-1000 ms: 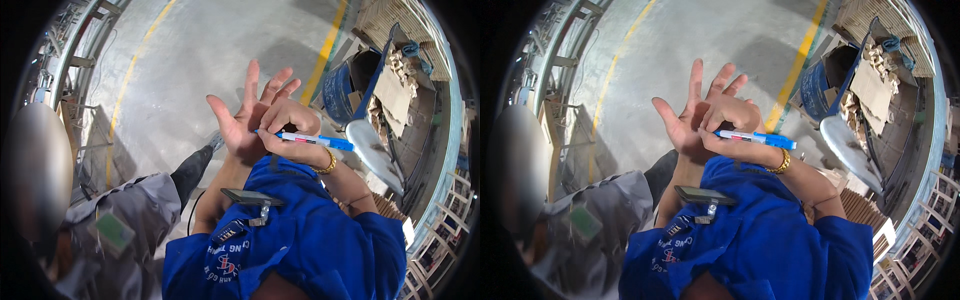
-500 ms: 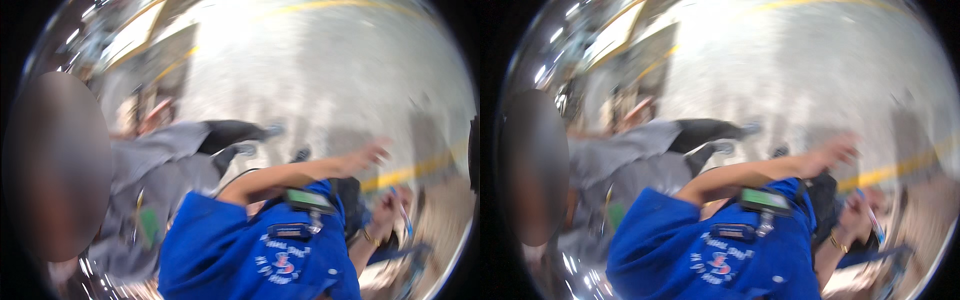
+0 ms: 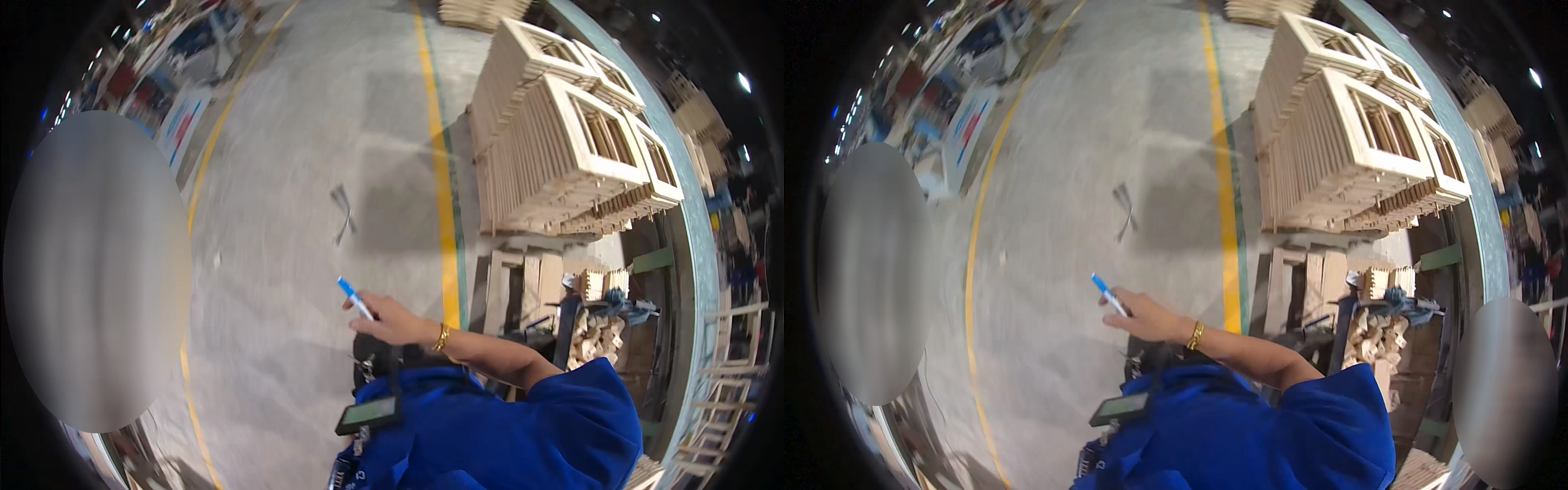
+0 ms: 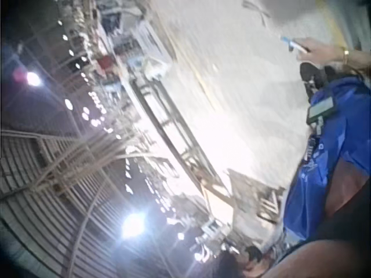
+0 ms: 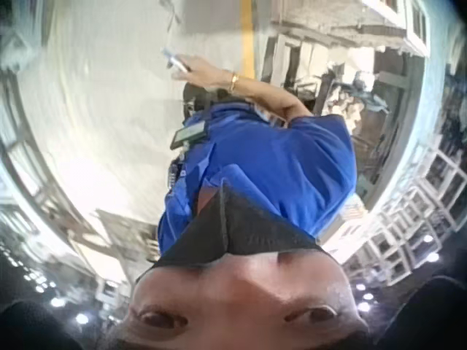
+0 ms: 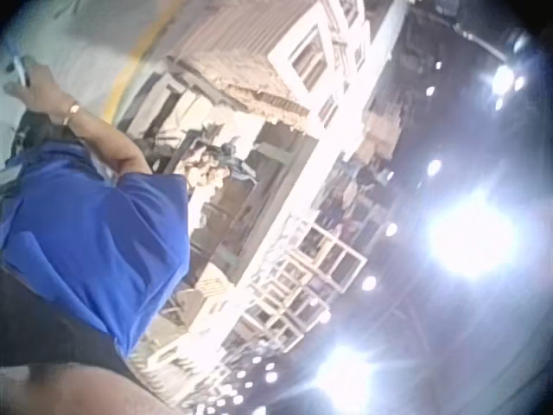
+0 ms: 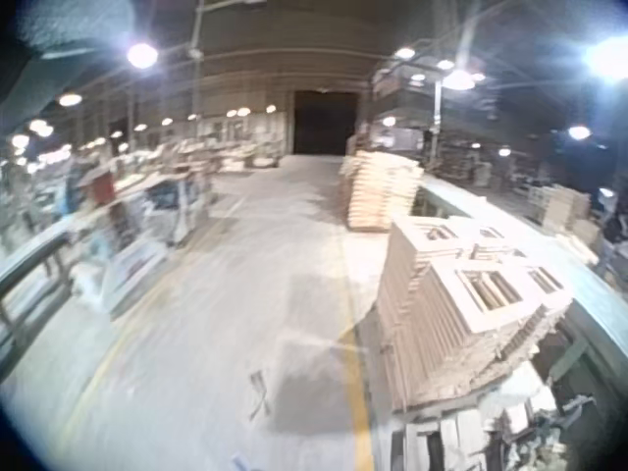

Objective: The person measures wooden chair backrests with a tape measure and marks them with a blue marker. They move between stacks of parts, measure dimensions, and write notes on cardboard and their hand.

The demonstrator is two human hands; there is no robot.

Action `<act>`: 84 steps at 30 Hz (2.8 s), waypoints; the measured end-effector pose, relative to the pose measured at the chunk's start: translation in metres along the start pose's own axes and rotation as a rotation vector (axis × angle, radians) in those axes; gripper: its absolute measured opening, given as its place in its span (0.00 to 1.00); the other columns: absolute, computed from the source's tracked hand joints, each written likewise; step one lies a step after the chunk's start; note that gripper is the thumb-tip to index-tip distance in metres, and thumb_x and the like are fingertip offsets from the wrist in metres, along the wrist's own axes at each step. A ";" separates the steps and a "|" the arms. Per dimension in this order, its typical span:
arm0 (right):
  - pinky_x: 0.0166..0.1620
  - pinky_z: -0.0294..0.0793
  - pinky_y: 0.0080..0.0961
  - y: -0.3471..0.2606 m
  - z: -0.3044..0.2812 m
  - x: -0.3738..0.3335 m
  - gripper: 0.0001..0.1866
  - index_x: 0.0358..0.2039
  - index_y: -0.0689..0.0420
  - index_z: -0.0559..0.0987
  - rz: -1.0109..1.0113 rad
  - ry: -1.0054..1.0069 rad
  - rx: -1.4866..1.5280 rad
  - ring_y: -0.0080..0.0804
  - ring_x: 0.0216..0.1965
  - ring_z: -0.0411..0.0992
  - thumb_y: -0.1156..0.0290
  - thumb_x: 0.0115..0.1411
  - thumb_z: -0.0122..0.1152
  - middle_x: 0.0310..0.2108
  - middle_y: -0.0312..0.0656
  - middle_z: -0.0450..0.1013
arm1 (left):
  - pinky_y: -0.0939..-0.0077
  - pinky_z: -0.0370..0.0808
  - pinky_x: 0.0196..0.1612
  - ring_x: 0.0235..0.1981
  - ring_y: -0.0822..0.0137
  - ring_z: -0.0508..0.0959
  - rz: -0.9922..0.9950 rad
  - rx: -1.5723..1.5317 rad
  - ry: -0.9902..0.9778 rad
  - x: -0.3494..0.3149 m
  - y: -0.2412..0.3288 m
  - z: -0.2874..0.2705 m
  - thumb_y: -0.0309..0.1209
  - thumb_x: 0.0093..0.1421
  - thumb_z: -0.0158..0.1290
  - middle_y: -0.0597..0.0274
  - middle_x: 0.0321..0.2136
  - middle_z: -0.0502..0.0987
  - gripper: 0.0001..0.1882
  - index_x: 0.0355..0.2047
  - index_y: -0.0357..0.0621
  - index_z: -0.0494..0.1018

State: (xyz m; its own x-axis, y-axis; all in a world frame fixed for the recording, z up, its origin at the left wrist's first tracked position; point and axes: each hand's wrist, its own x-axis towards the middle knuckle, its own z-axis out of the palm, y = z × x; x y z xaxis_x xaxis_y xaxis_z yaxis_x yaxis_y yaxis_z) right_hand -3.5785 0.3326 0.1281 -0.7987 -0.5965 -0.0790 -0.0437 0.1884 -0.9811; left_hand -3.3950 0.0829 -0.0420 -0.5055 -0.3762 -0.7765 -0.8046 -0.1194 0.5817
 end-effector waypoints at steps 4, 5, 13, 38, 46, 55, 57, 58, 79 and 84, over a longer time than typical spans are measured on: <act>0.28 0.63 0.26 0.026 -0.112 0.101 0.17 0.45 0.55 0.69 -0.037 0.087 -0.027 0.24 0.23 0.63 0.60 0.59 0.56 0.20 0.37 0.61 | 0.63 0.65 0.54 0.54 0.58 0.67 -0.161 0.122 -0.070 0.071 0.124 0.057 0.38 0.63 0.42 0.52 0.53 0.66 0.27 0.60 0.42 0.54; 0.28 0.63 0.26 0.039 -0.139 0.126 0.17 0.45 0.55 0.69 -0.052 0.145 -0.006 0.25 0.24 0.63 0.60 0.60 0.55 0.21 0.37 0.62 | 0.62 0.66 0.54 0.54 0.58 0.67 -0.211 0.170 -0.085 0.092 0.156 0.069 0.39 0.63 0.42 0.52 0.53 0.66 0.27 0.60 0.42 0.55; 0.31 0.68 0.32 0.150 -0.392 0.225 0.12 0.41 0.57 0.68 0.378 0.648 -0.227 0.36 0.24 0.68 0.63 0.62 0.49 0.23 0.45 0.68 | 0.56 0.67 0.51 0.52 0.55 0.69 -0.004 0.448 -0.168 0.281 0.502 0.195 0.45 0.62 0.43 0.51 0.50 0.70 0.29 0.59 0.43 0.58; 0.31 0.69 0.39 0.198 -1.034 0.950 0.36 0.19 0.60 0.77 0.640 0.472 -0.420 0.48 0.26 0.72 0.34 0.53 0.47 0.19 0.52 0.71 | 0.65 0.70 0.26 0.28 0.65 0.75 0.115 0.670 -0.282 0.739 1.255 0.581 0.44 0.57 0.50 0.59 0.33 0.75 0.22 0.47 0.44 0.68; 0.31 0.68 0.37 0.293 -1.180 1.013 0.32 0.26 0.60 0.80 0.854 0.851 -0.116 0.40 0.24 0.72 0.39 0.54 0.50 0.21 0.49 0.74 | 0.64 0.71 0.40 0.35 0.58 0.75 0.531 0.547 -0.178 0.874 1.553 0.800 0.42 0.59 0.49 0.55 0.36 0.76 0.25 0.51 0.37 0.67; 0.32 0.70 0.34 0.301 -1.479 1.265 0.20 0.36 0.62 0.78 0.466 0.619 -0.218 0.41 0.25 0.72 0.56 0.56 0.56 0.24 0.52 0.73 | 0.70 0.72 0.29 0.28 0.65 0.75 0.130 0.765 -0.298 0.978 1.723 0.950 0.43 0.57 0.51 0.60 0.31 0.75 0.20 0.43 0.43 0.72; 0.32 0.70 0.32 0.276 -1.549 1.304 0.18 0.38 0.63 0.77 0.371 0.569 -0.243 0.40 0.25 0.72 0.60 0.55 0.58 0.25 0.51 0.73 | 0.66 0.72 0.28 0.26 0.63 0.75 0.038 0.811 -0.246 1.007 1.749 0.989 0.44 0.56 0.51 0.59 0.28 0.75 0.19 0.39 0.42 0.73; 0.31 0.70 0.32 0.272 -1.583 1.318 0.18 0.38 0.63 0.77 0.341 0.560 -0.246 0.40 0.25 0.72 0.61 0.54 0.58 0.25 0.51 0.74 | 0.63 0.72 0.29 0.26 0.62 0.75 -0.031 0.837 -0.201 1.024 1.766 1.013 0.44 0.57 0.50 0.58 0.28 0.75 0.19 0.38 0.41 0.73; 0.29 0.59 0.13 0.630 -2.179 1.467 0.10 0.39 0.61 0.76 0.504 0.387 0.304 0.12 0.25 0.59 0.73 0.57 0.57 0.24 0.28 0.66 | 0.57 0.70 0.47 0.44 0.47 0.74 0.683 0.840 -0.366 1.356 1.942 1.863 0.41 0.55 0.48 0.45 0.39 0.76 0.17 0.36 0.40 0.75; 0.27 0.61 0.16 0.710 -2.230 1.496 0.14 0.41 0.63 0.75 0.256 0.459 0.588 0.20 0.24 0.63 0.68 0.57 0.57 0.24 0.34 0.67 | 0.55 0.68 0.50 0.45 0.47 0.74 0.771 0.346 0.063 1.462 1.951 1.975 0.34 0.54 0.50 0.44 0.40 0.76 0.29 0.57 0.44 0.61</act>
State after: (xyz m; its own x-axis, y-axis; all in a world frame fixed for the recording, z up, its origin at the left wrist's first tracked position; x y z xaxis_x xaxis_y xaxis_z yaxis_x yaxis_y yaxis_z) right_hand -6.1426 1.3145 -0.2931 -0.9146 -0.1840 -0.3602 0.3974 -0.2436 -0.8847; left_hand -6.3191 1.1142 -0.5208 -0.9419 -0.2886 -0.1716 -0.2967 0.4759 0.8280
